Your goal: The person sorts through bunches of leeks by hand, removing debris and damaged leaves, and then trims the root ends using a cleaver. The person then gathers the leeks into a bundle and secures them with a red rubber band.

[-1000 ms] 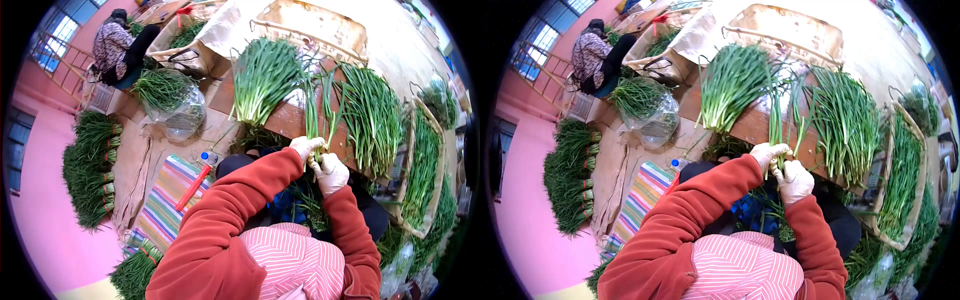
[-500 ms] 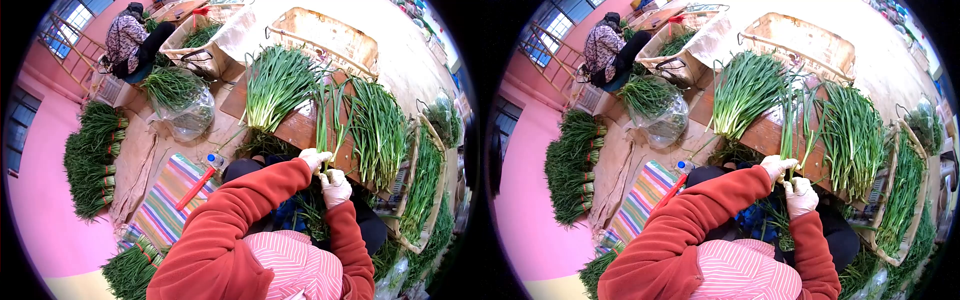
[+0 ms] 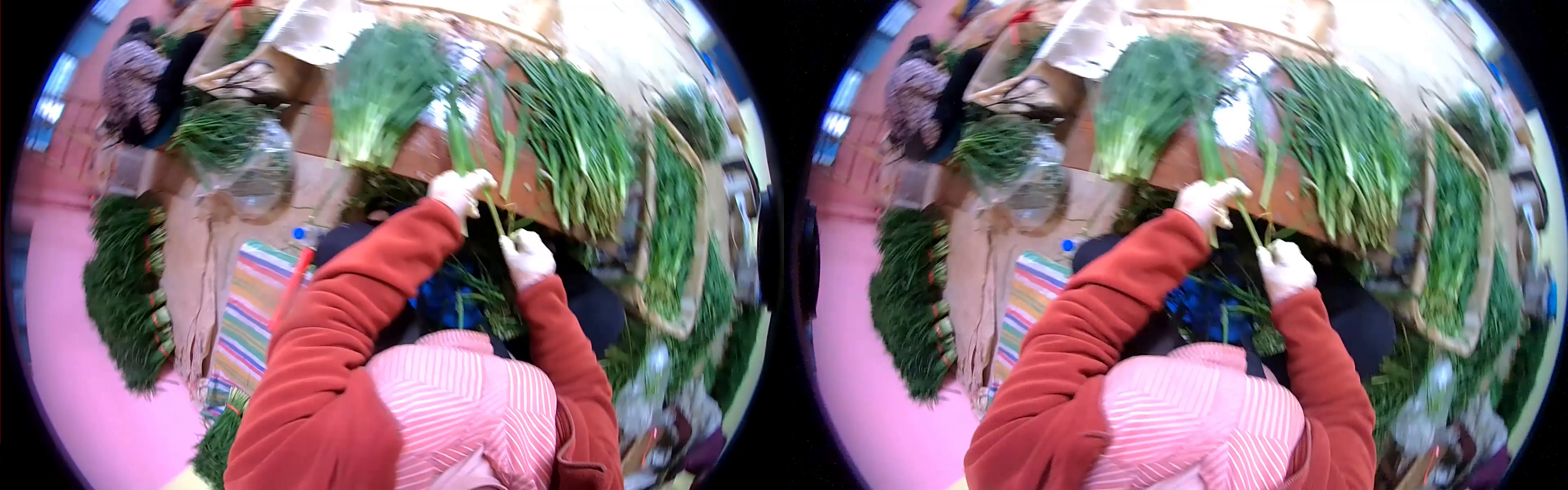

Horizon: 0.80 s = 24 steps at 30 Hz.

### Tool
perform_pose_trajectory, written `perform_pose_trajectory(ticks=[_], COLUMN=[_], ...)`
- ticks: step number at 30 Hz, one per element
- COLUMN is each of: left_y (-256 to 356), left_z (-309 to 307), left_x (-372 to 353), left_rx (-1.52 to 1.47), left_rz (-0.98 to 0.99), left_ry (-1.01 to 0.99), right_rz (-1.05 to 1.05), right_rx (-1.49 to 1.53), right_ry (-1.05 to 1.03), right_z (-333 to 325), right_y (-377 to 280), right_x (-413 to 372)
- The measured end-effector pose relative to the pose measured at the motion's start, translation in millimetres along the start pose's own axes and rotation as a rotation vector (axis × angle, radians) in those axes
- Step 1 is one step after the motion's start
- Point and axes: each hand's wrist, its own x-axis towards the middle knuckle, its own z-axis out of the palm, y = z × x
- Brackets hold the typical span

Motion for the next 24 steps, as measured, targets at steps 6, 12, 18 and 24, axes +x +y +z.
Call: perform_pose_trajectory(ticks=[6, 12, 18, 24], left_y=[4.7, -14.6, -3.9, -46.2], left_z=[-9.4, -3.4, 28.9, 32.7], left_x=[4.3, 10.2, -34.3, -40.5], left_rx=[-0.168, -0.236, -0.197, -0.193], left_rz=[-0.074, -0.130, -0.172, -0.159], left_ry=[-0.075, -0.256, -0.452, -0.446], right_rz=[0.094, -0.442, 0.264, 0.301], right_rx=[-0.457, 0.070, 0.881, 0.880], right_ry=[-0.515, -0.076, -0.564, -0.466], right_z=[-2.9, -15.3, -42.9, -35.5], right_y=[45.2, 25.8, -33.4, -15.8], right_x=[-20.0, -6.0, -17.4, -43.7])
